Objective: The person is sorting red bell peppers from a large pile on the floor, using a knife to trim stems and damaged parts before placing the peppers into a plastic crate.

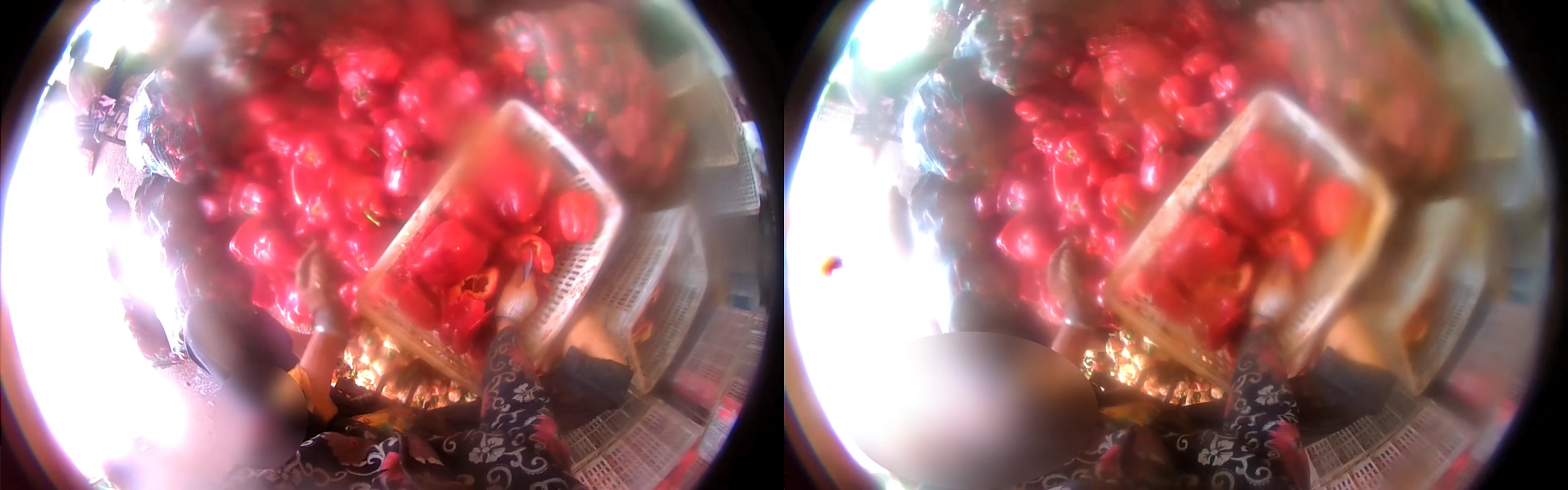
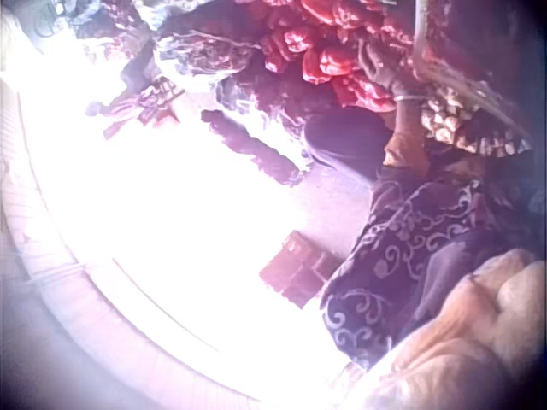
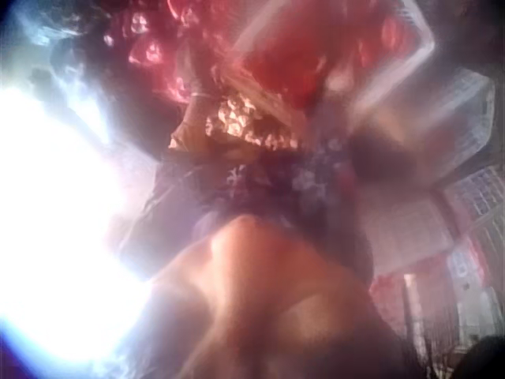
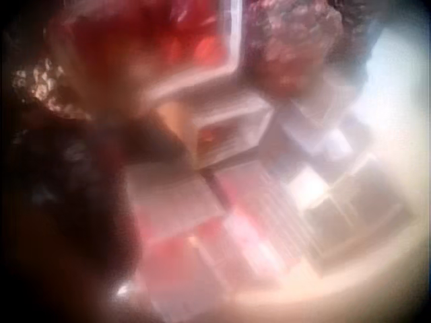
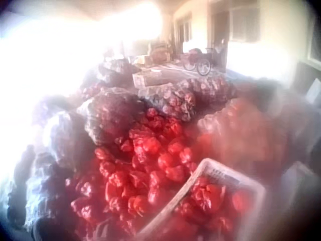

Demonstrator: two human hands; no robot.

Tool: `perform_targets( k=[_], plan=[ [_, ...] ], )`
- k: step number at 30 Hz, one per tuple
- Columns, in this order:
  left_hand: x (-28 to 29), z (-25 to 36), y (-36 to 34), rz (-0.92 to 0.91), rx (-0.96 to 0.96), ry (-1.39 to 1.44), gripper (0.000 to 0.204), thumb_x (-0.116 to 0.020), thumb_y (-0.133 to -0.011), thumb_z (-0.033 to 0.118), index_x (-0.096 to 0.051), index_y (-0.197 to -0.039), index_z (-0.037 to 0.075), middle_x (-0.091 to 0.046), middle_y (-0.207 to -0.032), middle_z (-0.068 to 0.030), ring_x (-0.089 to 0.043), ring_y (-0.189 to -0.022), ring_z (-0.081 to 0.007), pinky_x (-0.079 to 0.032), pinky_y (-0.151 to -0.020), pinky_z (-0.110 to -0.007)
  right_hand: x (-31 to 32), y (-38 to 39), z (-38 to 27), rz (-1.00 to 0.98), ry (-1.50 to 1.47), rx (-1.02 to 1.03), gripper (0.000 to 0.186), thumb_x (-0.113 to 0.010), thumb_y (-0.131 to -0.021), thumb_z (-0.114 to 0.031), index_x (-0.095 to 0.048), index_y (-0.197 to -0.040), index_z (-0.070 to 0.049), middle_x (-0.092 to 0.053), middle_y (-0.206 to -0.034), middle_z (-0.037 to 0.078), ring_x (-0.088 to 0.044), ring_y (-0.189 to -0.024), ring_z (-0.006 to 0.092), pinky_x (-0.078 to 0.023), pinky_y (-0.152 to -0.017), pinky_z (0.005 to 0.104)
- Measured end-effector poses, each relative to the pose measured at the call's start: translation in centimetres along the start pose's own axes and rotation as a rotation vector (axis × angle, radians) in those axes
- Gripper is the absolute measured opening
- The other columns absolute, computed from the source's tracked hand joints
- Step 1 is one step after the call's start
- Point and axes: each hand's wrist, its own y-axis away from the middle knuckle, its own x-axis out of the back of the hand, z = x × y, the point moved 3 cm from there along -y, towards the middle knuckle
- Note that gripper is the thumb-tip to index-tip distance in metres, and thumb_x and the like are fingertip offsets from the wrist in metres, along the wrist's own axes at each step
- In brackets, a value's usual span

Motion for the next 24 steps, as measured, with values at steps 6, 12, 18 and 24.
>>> perform_targets(
  k=[6,12,18,24],
  plan=[
    [8.1,-11.7,-8.7,-0.185,0.262,-0.552,0.038,-0.068,-0.090,0.029,-0.066,-0.113,0.000,-0.069,-0.089,-0.0131,-0.068,-0.072,-0.0231,-0.060,-0.064,-0.038,3.1,-1.5,-3.9,-0.104,0.010,-0.155,0.040,-0.057,-0.099,-0.037,-0.067,-0.100,0.001,-0.067,-0.088,0.029,-0.065,-0.076,0.0463,-0.051,-0.068,0.0514],
    [4.7,-16.1,-11.3,-0.083,0.477,-0.525,0.046,-0.066,-0.089,0.040,-0.070,-0.108,-0.002,-0.071,-0.094,-0.0143,-0.069,-0.075,-0.0216,-0.059,-0.069,-0.038,5.4,0.1,-2.1,-0.190,-0.065,-0.344,0.038,-0.058,-0.099,-0.038,-0.066,-0.099,-0.001,-0.062,-0.066,0.015,-0.058,-0.053,0.0278,-0.049,-0.052,0.0393],
    [0.4,-17.3,-13.2,-0.029,0.696,-1.133,0.060,-0.075,-0.081,0.049,-0.067,-0.125,0.009,-0.072,-0.116,-0.0141,-0.069,-0.109,-0.0268,-0.055,-0.090,-0.040,9.9,4.1,-9.1,-0.399,-0.277,-0.678,0.031,-0.062,-0.099,-0.034,-0.064,-0.098,-0.004,-0.047,-0.059,-0.002,-0.045,-0.048,0.0097,-0.040,-0.043,0.0272],
    [3.0,-16.9,-12.4,-0.297,0.376,-1.440,0.057,-0.082,-0.076,0.040,-0.068,-0.122,0.010,-0.072,-0.112,-0.0140,-0.070,-0.104,-0.0275,-0.057,-0.087,-0.039,11.7,3.1,-12.9,-0.405,-0.433,-0.635,0.032,-0.062,-0.099,-0.033,-0.068,-0.103,-0.001,-0.052,-0.062,-0.002,-0.047,-0.053,0.0077,-0.037,-0.048,0.0275]
  ],
)
